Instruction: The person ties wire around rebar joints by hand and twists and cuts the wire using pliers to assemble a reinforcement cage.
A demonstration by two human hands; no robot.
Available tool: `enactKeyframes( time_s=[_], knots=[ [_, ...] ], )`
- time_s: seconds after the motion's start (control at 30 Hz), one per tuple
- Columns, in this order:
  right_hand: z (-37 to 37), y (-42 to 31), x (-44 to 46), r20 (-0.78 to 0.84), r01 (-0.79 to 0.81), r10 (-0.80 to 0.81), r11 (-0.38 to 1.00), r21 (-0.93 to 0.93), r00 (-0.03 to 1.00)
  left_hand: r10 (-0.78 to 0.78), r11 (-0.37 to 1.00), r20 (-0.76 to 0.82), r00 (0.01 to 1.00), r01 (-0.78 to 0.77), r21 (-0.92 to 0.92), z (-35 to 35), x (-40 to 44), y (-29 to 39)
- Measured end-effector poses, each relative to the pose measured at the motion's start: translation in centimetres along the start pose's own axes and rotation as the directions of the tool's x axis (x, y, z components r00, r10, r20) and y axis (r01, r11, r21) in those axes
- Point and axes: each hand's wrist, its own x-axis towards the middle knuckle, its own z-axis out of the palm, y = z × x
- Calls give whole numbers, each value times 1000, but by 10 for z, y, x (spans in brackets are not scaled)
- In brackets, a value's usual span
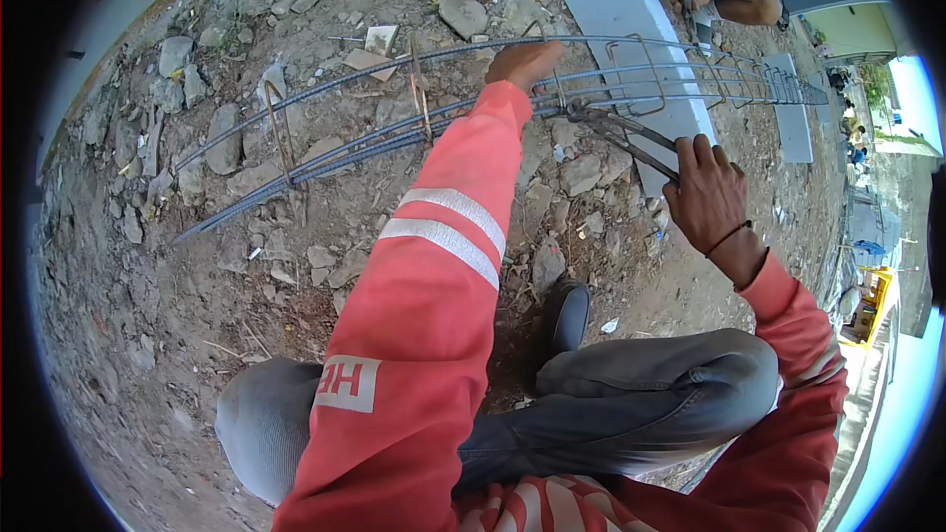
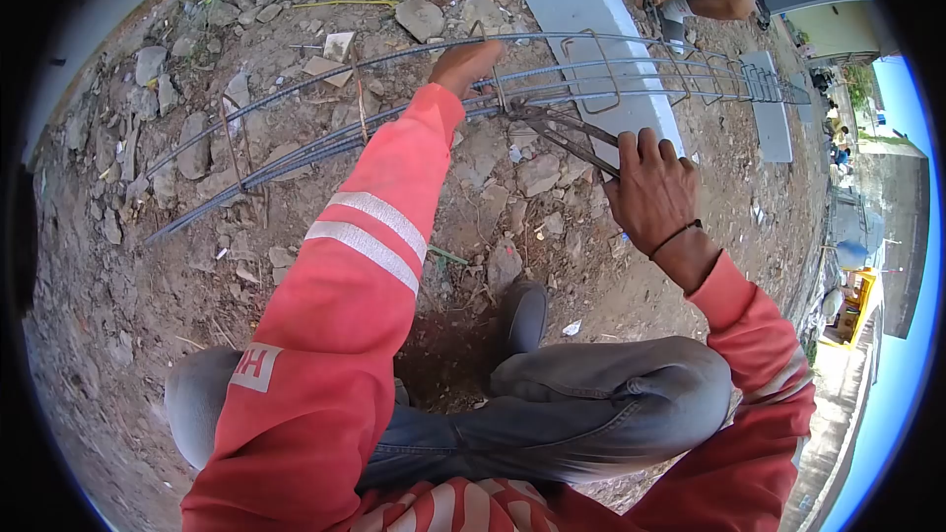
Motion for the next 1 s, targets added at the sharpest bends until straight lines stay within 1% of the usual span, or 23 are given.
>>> enactKeyframes(
  time_s=[0.03,0.1,0.13,0.17,0.2,0.23,0.27,0.3,0.37,0.43,0.47,0.5,0.53,0.6,0.67,0.7,0.73,0.77,0.8,0.83,0.9,0.97,1.0],
  knots=[
    [1,0,3,-10,0,0,1000,0,1000,-30,999,-17,999,30,19,-1,1,2],
    [4,-1,4,238,-120,104,991,55,966,-52,999,3,999,52,5,-3,-6,5],
    [15,7,7,237,-42,13,992,117,971,-77,997,25,997,77,-11,-4,-6,5],
    [19,14,3,235,-50,22,992,114,972,-70,998,30,997,70,-7,-5,-7,4],
    [6,13,6,601,-404,-19,724,560,799,-31,999,72,997,33,-19,-7,-4,2],
    [-2,13,9,779,-757,-289,210,619,557,9,999,109,994,-5,-34,-9,1,2],
    [7,13,2,797,-854,-328,-69,516,508,13,999,107,994,-10,-31,-9,6,1],
    [16,15,-6,794,-850,-326,-70,522,514,54,994,163,985,-68,81,-10,5,5],
    [28,19,-18,712,-849,-470,-206,487,522,93,973,213,973,-134,190,-15,-1,15],
    [30,19,-38,680,-828,-476,-255,499,557,6,788,233,972,-148,597,-19,-29,29],
    [30,22,-49,661,-806,-462,-335,488,592,-29,722,241,970,-146,676,-25,-53,45],
    [31,26,-60,642,-780,-446,-414,470,624,105,690,235,966,-241,683,-29,-84,58],
    [30,33,-71,639,-779,-448,-414,472,625,237,644,228,944,-329,691,-31,-109,70],
    [29,44,-92,471,-610,-412,-667,428,780,394,714,220,892,-448,538,-11,-122,89],
    [27,54,-110,341,-430,-304,-811,397,889,556,762,365,747,-633,136,31,-116,99],
    [18,56,-113,292,-355,-254,-855,378,922,554,816,465,691,-560,-140,49,-122,102],
    [6,56,-115,283,-293,-189,-873,390,940,575,818,546,609,-418,-395,66,-132,101],
    [-3,55,-118,276,-228,-121,-888,399,954,571,821,545,614,-413,-394,80,-143,102],
    [-4,60,-124,296,-183,-46,-872,455,954,569,784,579,584,-171,-597,92,-154,104],
    [-4,65,-130,311,-136,34,-851,507,950,573,680,609,548,97,-727,97,-161,104],
    [-2,67,-136,316,-148,42,-819,554,948,565,730,632,531,35,-682,97,-162,104],
    [8,65,-145,345,-147,125,-736,661,930,560,767,647,518,-27,-642,100,-158,100],
    [3,54,-137,350,-168,95,-743,648,932,533,832,712,458,-130,-539,103,-152,91]
  ],
)
